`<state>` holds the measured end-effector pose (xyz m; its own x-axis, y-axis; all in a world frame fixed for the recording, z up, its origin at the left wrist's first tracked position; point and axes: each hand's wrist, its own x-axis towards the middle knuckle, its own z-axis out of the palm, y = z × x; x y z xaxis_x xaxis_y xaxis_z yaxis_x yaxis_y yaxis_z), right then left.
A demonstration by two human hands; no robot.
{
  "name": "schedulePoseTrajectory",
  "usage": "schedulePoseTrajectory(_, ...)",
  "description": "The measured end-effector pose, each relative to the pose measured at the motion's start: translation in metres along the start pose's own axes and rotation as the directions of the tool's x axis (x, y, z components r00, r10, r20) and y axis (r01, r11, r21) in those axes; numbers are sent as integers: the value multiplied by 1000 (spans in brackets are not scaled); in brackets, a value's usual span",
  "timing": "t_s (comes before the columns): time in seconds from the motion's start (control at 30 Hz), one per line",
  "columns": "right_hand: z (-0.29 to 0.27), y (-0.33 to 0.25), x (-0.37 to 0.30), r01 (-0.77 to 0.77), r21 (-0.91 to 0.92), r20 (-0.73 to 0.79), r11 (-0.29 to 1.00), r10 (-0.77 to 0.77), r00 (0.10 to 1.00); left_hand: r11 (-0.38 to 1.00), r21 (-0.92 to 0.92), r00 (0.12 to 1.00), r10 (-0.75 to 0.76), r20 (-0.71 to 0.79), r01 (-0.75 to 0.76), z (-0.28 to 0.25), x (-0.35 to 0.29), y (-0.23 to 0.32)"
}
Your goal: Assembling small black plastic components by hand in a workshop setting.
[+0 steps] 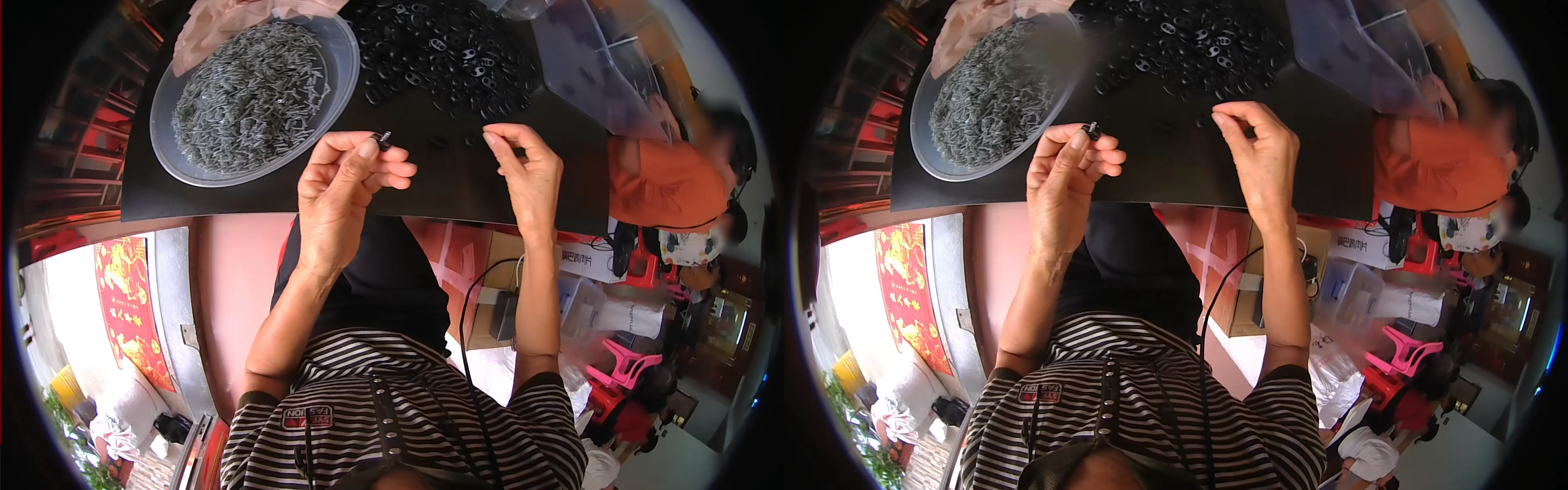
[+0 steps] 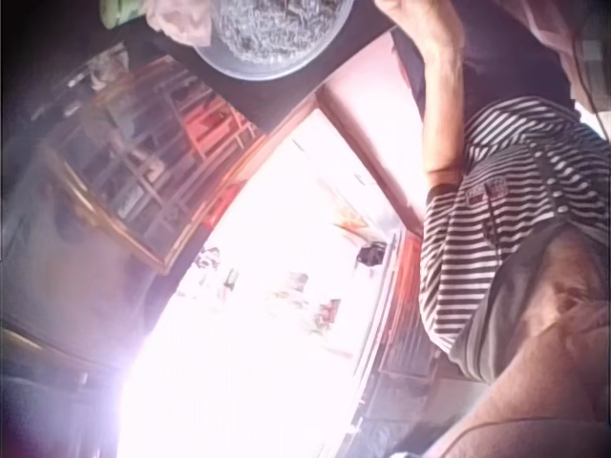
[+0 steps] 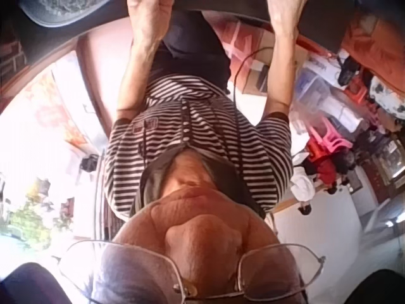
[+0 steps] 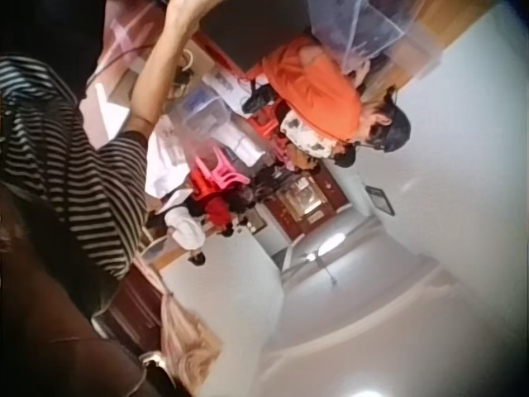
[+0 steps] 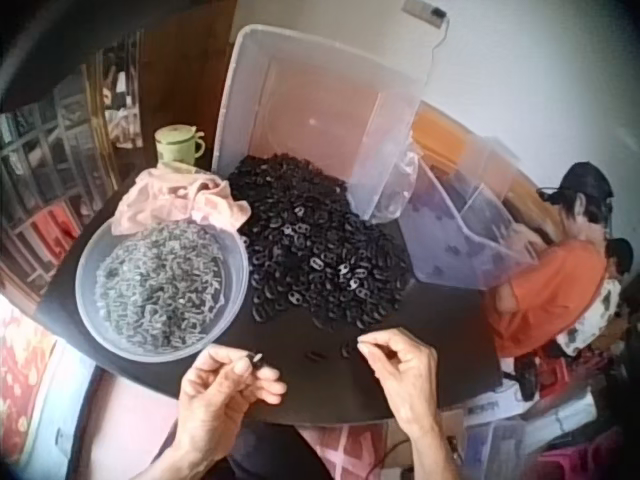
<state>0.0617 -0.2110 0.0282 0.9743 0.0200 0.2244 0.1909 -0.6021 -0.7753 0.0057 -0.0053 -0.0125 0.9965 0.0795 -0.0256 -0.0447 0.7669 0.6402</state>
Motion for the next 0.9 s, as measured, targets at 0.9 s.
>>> schedulePoseTrajectory(0.9,6,-9,-3,-163,264,174,951,119,978,997,60,998,-46,-30,48,5,2,1)
